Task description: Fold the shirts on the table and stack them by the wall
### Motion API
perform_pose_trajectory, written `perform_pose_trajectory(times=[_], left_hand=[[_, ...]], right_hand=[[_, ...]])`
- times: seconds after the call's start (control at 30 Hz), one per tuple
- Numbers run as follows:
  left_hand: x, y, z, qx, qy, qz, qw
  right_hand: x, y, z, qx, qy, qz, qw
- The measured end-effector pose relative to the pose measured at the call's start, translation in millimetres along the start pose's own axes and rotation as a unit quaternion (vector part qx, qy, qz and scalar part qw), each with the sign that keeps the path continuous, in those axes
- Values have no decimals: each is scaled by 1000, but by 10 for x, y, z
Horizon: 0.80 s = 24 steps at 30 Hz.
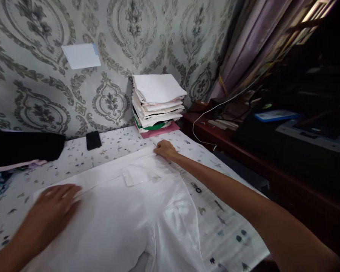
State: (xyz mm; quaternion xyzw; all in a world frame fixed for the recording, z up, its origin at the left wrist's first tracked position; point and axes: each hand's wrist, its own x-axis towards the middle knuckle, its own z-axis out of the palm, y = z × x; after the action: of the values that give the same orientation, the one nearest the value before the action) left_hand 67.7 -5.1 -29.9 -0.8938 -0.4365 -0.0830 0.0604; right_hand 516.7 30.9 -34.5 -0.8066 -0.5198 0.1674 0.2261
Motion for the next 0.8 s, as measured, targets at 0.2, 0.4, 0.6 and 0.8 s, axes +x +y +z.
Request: perform_pose_trajectory(times=[0.2, 0.4, 0.6, 0.8], left_hand=[[839, 1513, -83, -40, -49, 203, 977], [1233, 1842, -3, 60, -118, 205, 970], [1163, 1666, -194, 6, -143, 222, 964], [1275, 1497, -259, -159, -174, 165, 958]], right_hand=[[-101, -23, 46, 3, 49, -174, 984], [-57, 106, 167, 15, 30, -234, 972], [25, 251, 216, 28, 64, -206, 976], [214, 356, 90, 35, 31, -214, 976]])
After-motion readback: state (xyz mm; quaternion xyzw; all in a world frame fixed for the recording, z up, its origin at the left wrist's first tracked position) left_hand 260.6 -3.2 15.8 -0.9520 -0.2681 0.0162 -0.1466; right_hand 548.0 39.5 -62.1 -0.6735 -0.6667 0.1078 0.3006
